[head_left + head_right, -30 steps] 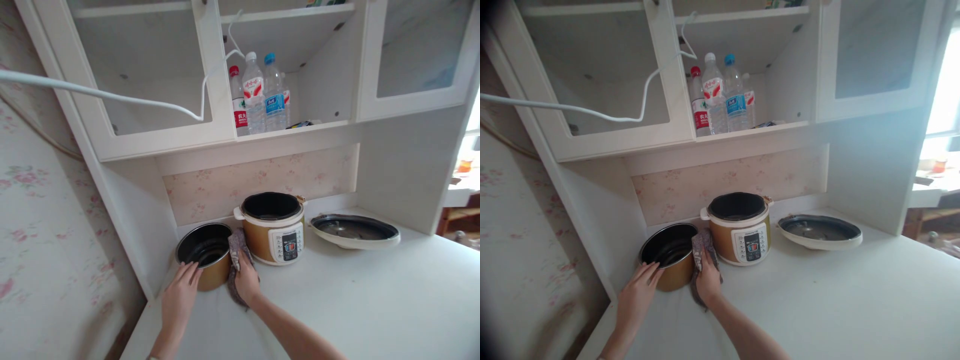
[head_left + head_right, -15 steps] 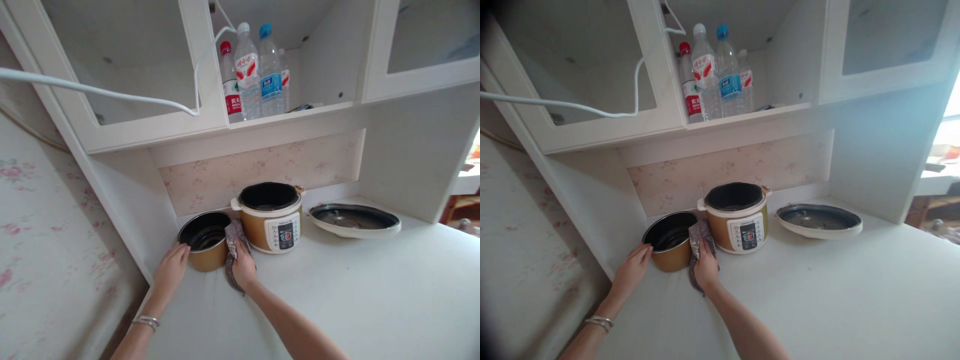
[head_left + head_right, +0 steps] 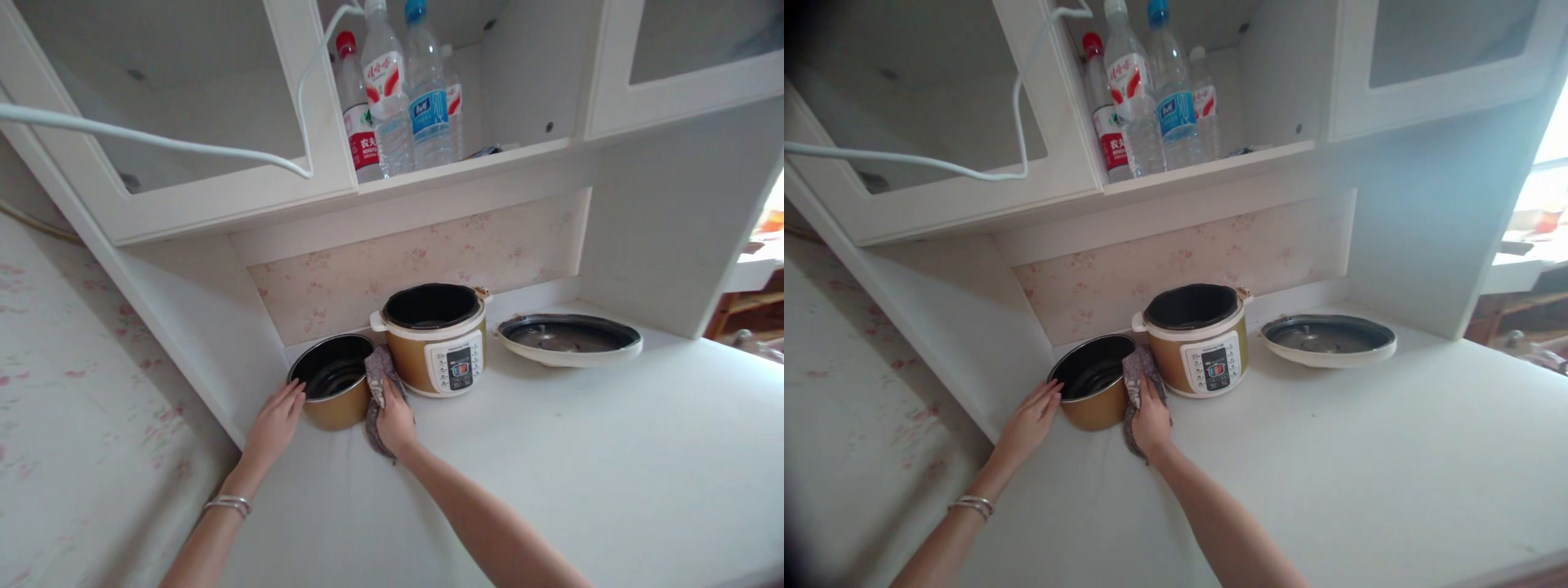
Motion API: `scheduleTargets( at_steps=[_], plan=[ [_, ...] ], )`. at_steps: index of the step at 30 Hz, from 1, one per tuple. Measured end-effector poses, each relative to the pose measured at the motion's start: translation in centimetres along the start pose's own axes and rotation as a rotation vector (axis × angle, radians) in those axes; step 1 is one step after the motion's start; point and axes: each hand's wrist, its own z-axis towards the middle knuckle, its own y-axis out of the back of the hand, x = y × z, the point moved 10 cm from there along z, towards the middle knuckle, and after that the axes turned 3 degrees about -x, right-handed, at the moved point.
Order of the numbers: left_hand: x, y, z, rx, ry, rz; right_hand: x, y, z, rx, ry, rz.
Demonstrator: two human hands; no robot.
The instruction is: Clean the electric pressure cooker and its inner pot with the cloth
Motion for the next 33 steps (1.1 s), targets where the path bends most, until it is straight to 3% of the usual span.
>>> scheduleTargets(
  at_steps=[3,7,10,13,18,20,22,29,31,33],
  plan=[
    [-1.0,-0.6,0.1,-0.002,-0.009,0.080,0.1,0.0,0.0,-0.008,0.014,0.008],
    [-5.8,-0.5,-0.5,-0.025,-0.002,0.191,0.4,0.0,0.0,-0.010,0.039,0.010],
    [-8.0,-0.5,-0.7,-0.001,0.008,0.120,0.2,0.3,0.0,-0.034,0.027,0.028],
    [-6.9,-0.3,-0.3,-0.012,-0.032,-0.025,0.0,0.5,-0.1,-0.043,0.026,0.057],
    [-0.3,-1.1,1.4,0.057,-0.049,0.004,-0.2,0.6,0.1,-0.049,0.030,0.080],
    [1.1,-1.6,1.8,0.096,-0.056,0.026,-0.2,0.5,0.1,-0.051,0.033,0.093],
    [0.7,-1.6,1.9,0.094,-0.068,0.033,-0.2,0.5,0.2,-0.057,0.036,0.105],
    [-5.3,-1.1,0.2,0.075,-0.037,0.008,-0.8,0.4,0.2,-0.093,0.022,0.107],
    [-5.9,-1.0,0.2,0.085,-0.096,-0.066,-1.0,0.4,0.2,-0.100,0.023,0.110],
    [-5.1,-0.9,0.6,0.083,-0.145,-0.097,-0.9,0.2,0.2,-0.091,0.039,0.115]
  ],
)
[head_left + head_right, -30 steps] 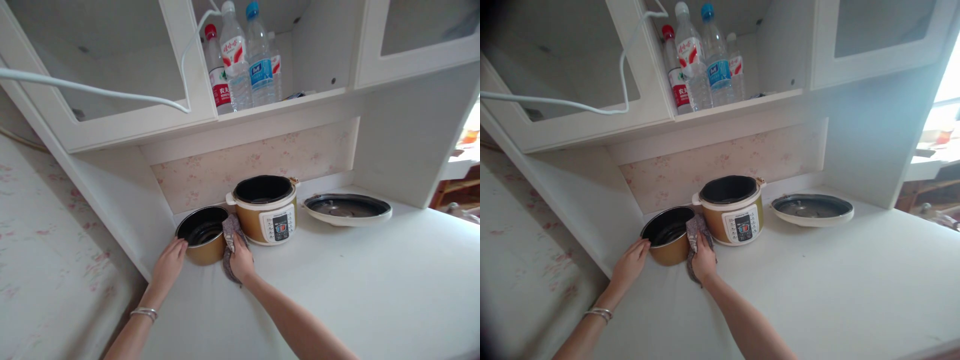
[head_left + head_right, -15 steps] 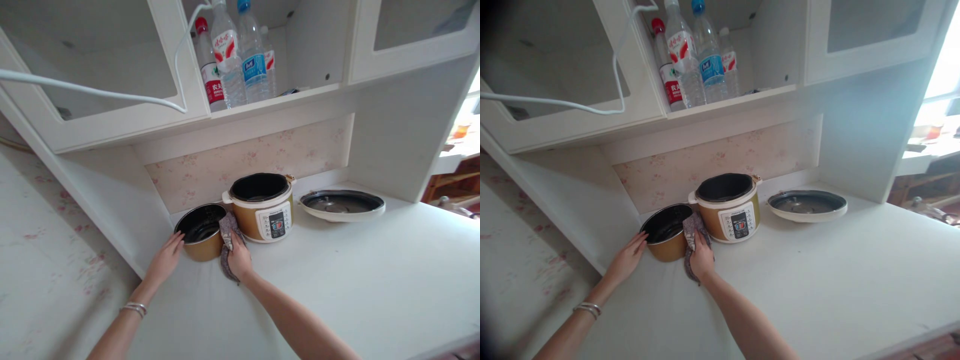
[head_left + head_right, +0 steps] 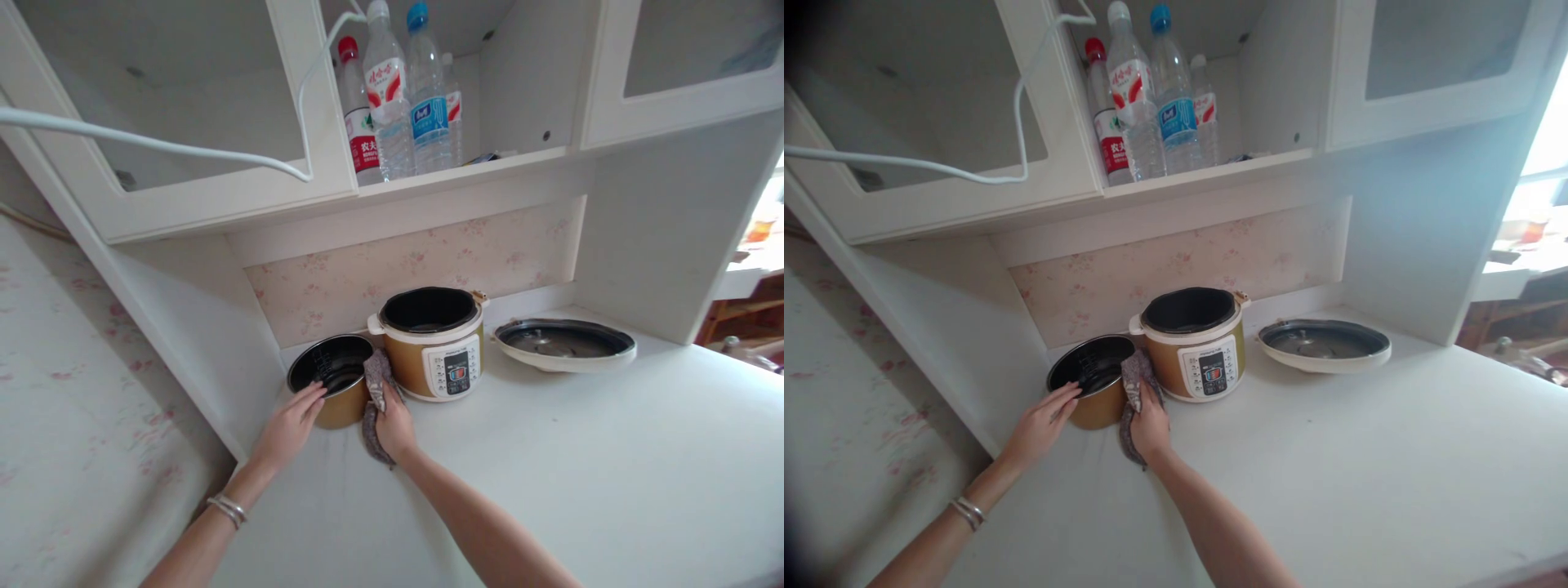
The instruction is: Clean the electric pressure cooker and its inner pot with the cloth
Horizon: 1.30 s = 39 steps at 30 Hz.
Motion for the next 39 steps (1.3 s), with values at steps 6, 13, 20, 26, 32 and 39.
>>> scheduleTargets(
  at_steps=[6,13,20,26,32,39],
  plan=[
    [5.5,-0.3,0.6,0.001,0.155,0.140,0.1,-0.2,0.0,0.007,0.018,0.025],
    [-2.4,-0.6,-0.7,-0.032,0.115,0.190,0.0,0.4,-0.1,-0.027,-0.018,0.006],
    [0.1,-0.1,-0.1,-0.041,0.084,0.118,0.0,0.2,-0.1,-0.001,0.012,0.037],
    [2.2,-0.1,0.9,-0.043,0.169,0.191,-0.1,-0.1,-0.1,0.017,-0.002,0.043],
    [-4.9,-0.6,-0.5,-0.017,0.145,0.054,-0.3,0.5,-0.2,-0.034,-0.023,0.043],
    [0.5,2.4,0.8,-0.157,0.111,-0.006,-0.4,-0.1,-0.2,0.008,-0.008,0.055]
  ],
)
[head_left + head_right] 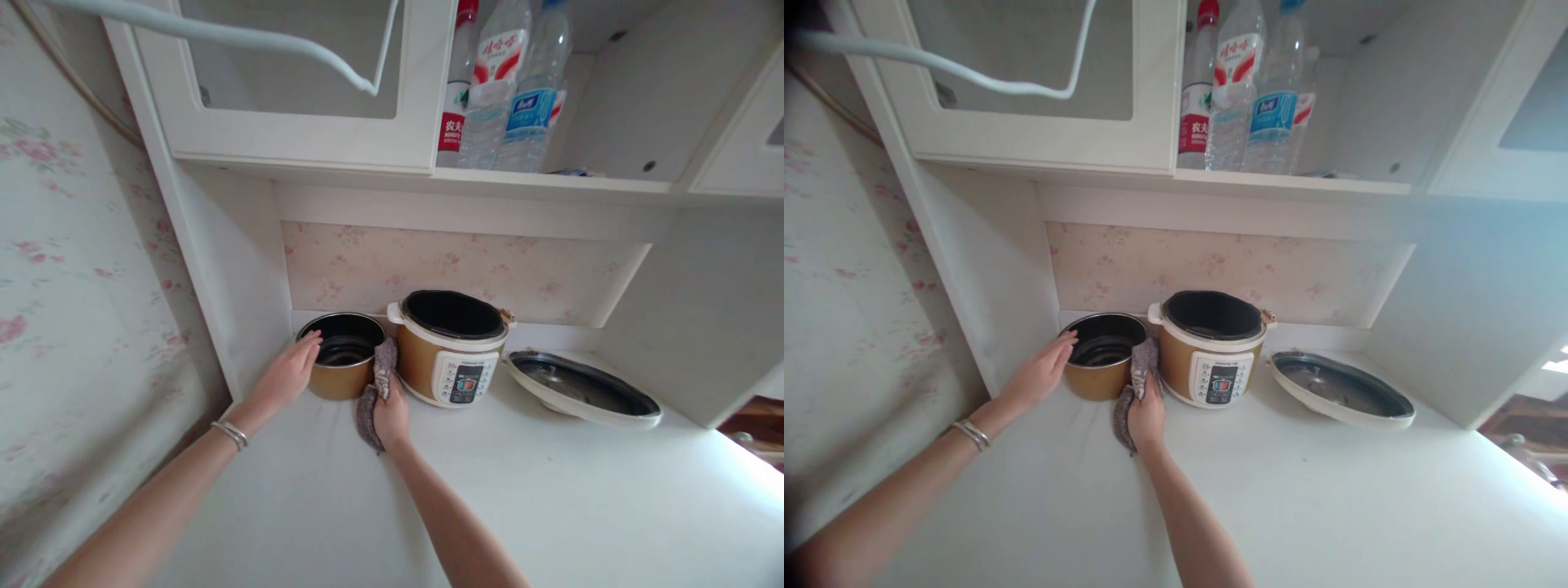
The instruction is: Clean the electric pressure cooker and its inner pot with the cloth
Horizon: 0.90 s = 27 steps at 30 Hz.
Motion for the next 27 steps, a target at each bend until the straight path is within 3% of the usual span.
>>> scheduleTargets(
  at_steps=[3,5,12,14,16,19,22,24,27],
  plan=[
    [4.1,-0.4,0.4,0.038,0.053,0.105,-0.1,0.0,0.1,-0.012,0.002,0.003],
    [4.6,-1.3,-0.4,0.096,0.062,0.154,-0.1,0.0,0.1,-0.015,0.004,-0.002],
    [-2.4,-1.3,-3.1,0.096,0.021,0.153,0.2,0.6,0.0,-0.043,0.001,0.007],
    [-3.1,-0.8,-2.9,0.126,-0.016,0.081,0.3,0.7,0.0,-0.046,0.004,0.014],
    [-2.1,-0.2,-2.2,0.148,-0.038,0.034,0.4,0.6,0.0,-0.038,0.007,0.011],
    [1.1,0.5,-0.9,0.132,-0.035,0.067,0.3,0.3,0.0,-0.022,0.008,0.001],
    [3.8,-0.6,-0.4,0.159,-0.002,0.120,0.1,0.2,0.1,-0.019,0.000,-0.020],
    [4.2,-1.5,-0.6,0.168,0.026,0.136,0.1,0.1,0.1,-0.011,-0.002,-0.052],
    [3.2,-2.2,-1.2,0.148,0.040,0.153,0.6,-0.2,-0.4,0.018,0.014,-0.114]
  ],
)
